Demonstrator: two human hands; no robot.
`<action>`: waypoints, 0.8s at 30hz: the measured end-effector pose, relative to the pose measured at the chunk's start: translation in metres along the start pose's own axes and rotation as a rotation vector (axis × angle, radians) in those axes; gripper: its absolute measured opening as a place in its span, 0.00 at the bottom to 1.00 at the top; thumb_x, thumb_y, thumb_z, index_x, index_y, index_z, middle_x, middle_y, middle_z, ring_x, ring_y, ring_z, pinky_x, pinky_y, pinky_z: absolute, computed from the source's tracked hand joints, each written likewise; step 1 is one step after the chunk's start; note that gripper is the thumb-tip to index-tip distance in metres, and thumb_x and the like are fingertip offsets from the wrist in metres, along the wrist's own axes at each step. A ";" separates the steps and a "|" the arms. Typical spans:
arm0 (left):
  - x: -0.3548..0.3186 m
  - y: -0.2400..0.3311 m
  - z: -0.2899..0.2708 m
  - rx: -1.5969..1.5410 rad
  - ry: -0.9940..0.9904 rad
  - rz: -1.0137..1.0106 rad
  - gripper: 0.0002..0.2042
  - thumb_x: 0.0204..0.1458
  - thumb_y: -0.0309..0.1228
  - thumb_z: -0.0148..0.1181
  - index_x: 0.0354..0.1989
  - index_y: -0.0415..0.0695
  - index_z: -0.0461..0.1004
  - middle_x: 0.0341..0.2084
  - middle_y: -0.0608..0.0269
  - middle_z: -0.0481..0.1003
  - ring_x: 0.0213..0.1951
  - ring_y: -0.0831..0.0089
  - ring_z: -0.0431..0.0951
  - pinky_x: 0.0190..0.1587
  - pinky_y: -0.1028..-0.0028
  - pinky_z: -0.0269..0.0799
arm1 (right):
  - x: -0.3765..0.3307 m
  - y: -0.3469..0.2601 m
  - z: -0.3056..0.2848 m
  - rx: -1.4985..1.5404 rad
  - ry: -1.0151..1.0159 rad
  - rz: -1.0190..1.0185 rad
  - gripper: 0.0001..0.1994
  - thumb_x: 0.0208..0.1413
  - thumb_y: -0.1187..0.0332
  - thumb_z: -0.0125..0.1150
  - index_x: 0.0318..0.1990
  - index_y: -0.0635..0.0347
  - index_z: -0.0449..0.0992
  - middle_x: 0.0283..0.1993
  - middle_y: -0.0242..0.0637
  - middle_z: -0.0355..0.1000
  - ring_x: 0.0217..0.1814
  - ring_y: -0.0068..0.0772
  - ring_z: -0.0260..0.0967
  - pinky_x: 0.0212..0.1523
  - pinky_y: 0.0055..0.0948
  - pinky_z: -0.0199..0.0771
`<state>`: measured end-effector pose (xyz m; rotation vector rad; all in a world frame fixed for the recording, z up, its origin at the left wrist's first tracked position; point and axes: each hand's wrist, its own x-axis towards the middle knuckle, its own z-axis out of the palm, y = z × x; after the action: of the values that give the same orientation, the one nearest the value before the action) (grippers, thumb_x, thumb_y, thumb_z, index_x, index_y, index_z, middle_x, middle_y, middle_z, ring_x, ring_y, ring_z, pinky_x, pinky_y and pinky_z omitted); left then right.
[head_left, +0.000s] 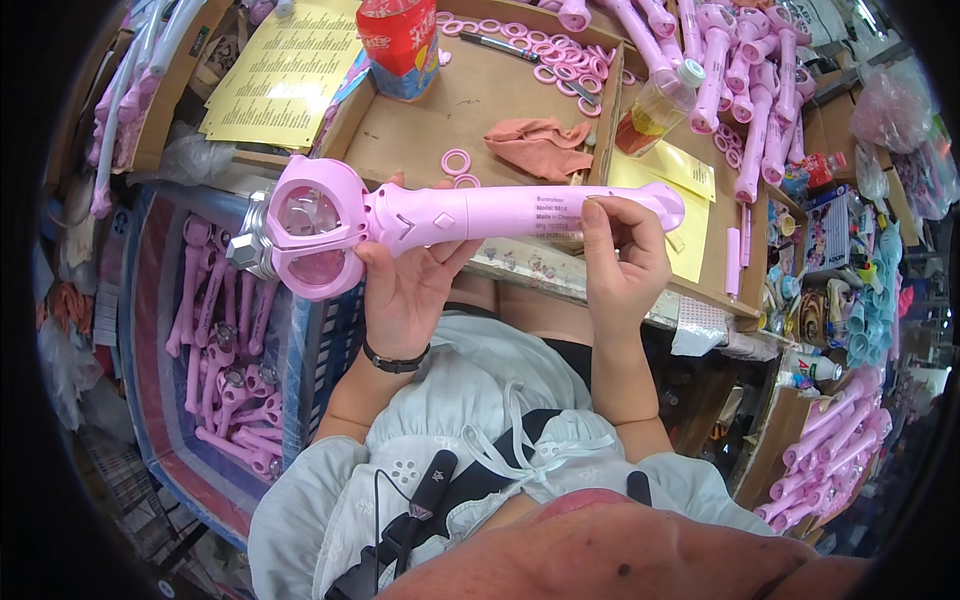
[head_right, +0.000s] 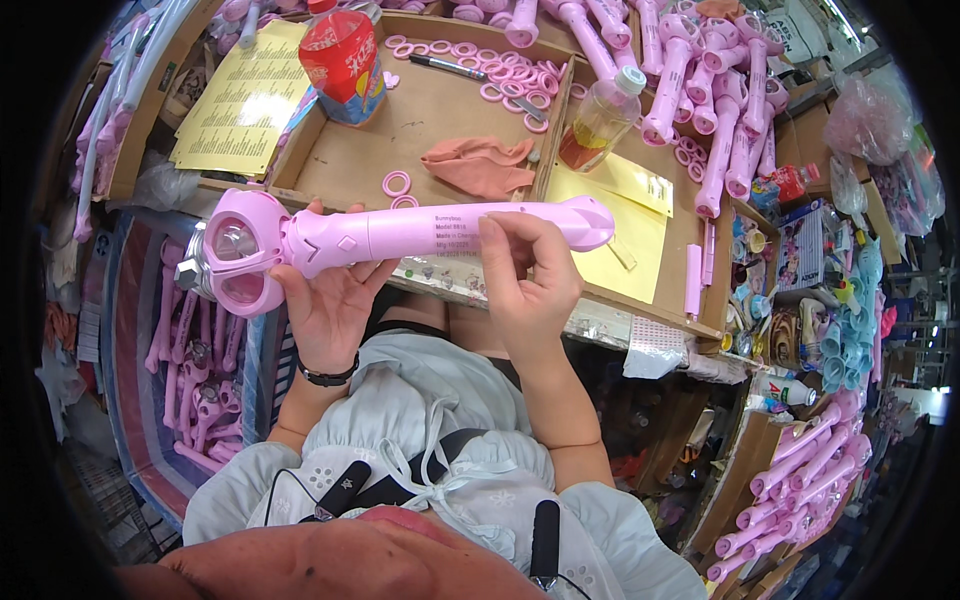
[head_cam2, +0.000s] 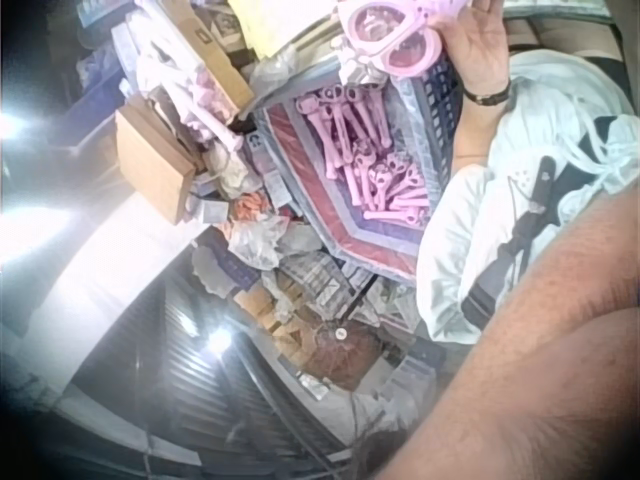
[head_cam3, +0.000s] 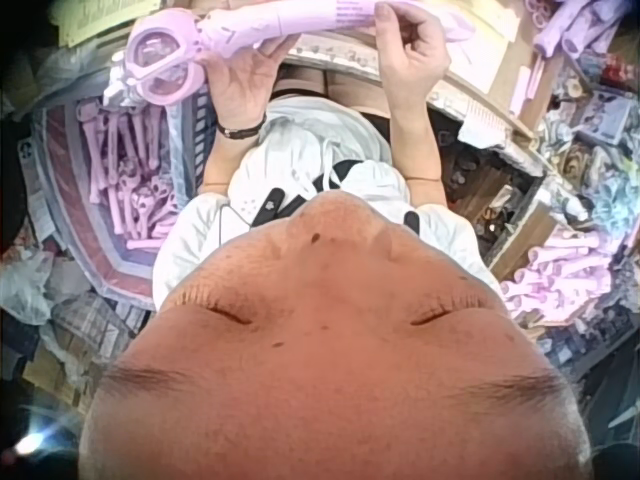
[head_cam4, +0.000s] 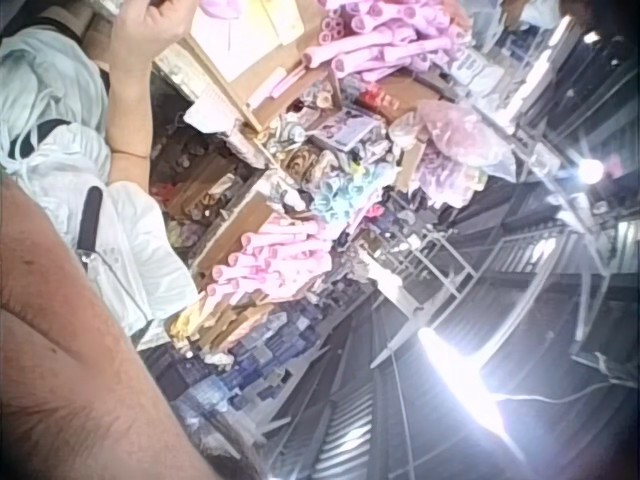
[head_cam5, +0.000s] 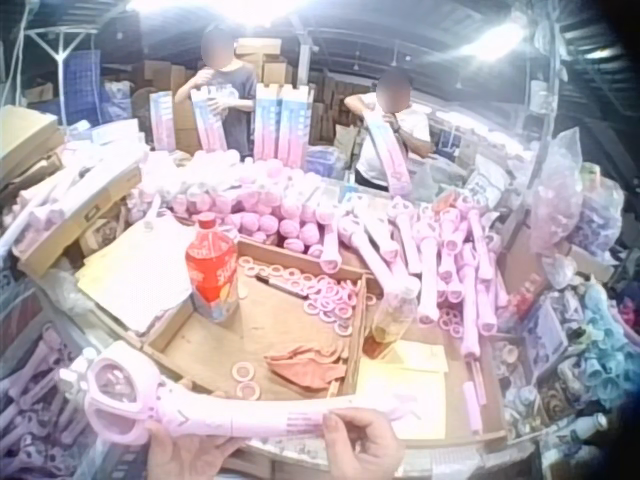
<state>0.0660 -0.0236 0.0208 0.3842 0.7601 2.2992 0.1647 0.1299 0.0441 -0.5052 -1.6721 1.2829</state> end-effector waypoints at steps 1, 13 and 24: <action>0.000 0.000 0.000 0.003 -0.008 0.002 0.42 0.50 0.63 0.44 0.68 0.55 0.39 0.63 0.53 0.56 0.63 0.56 0.59 0.65 0.53 0.53 | 0.000 0.001 0.000 -0.001 0.004 -0.006 0.04 0.53 0.75 0.63 0.36 0.64 0.75 0.27 0.24 0.70 0.23 0.07 0.58 0.22 0.09 0.57; -0.001 -0.005 0.001 0.006 0.048 0.035 0.42 0.48 0.60 0.51 0.67 0.53 0.45 0.63 0.51 0.57 0.62 0.55 0.61 0.63 0.50 0.56 | -0.002 0.001 0.001 -0.343 -0.042 -0.064 0.15 0.47 0.70 0.69 0.41 0.64 0.74 0.24 0.27 0.66 0.18 0.14 0.57 0.20 0.15 0.59; 0.024 0.044 -0.014 0.307 -0.044 0.187 0.49 0.44 0.61 0.59 0.66 0.40 0.45 0.59 0.53 0.59 0.60 0.58 0.64 0.60 0.54 0.63 | 0.031 0.007 -0.050 -0.634 -0.281 -0.254 0.28 0.42 0.65 0.70 0.52 0.64 0.67 0.40 0.41 0.69 0.39 0.38 0.69 0.42 0.31 0.69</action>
<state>0.0197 -0.0398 0.0383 0.6675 1.0995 2.3382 0.1917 0.1820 0.0516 -0.4687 -2.3058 0.6409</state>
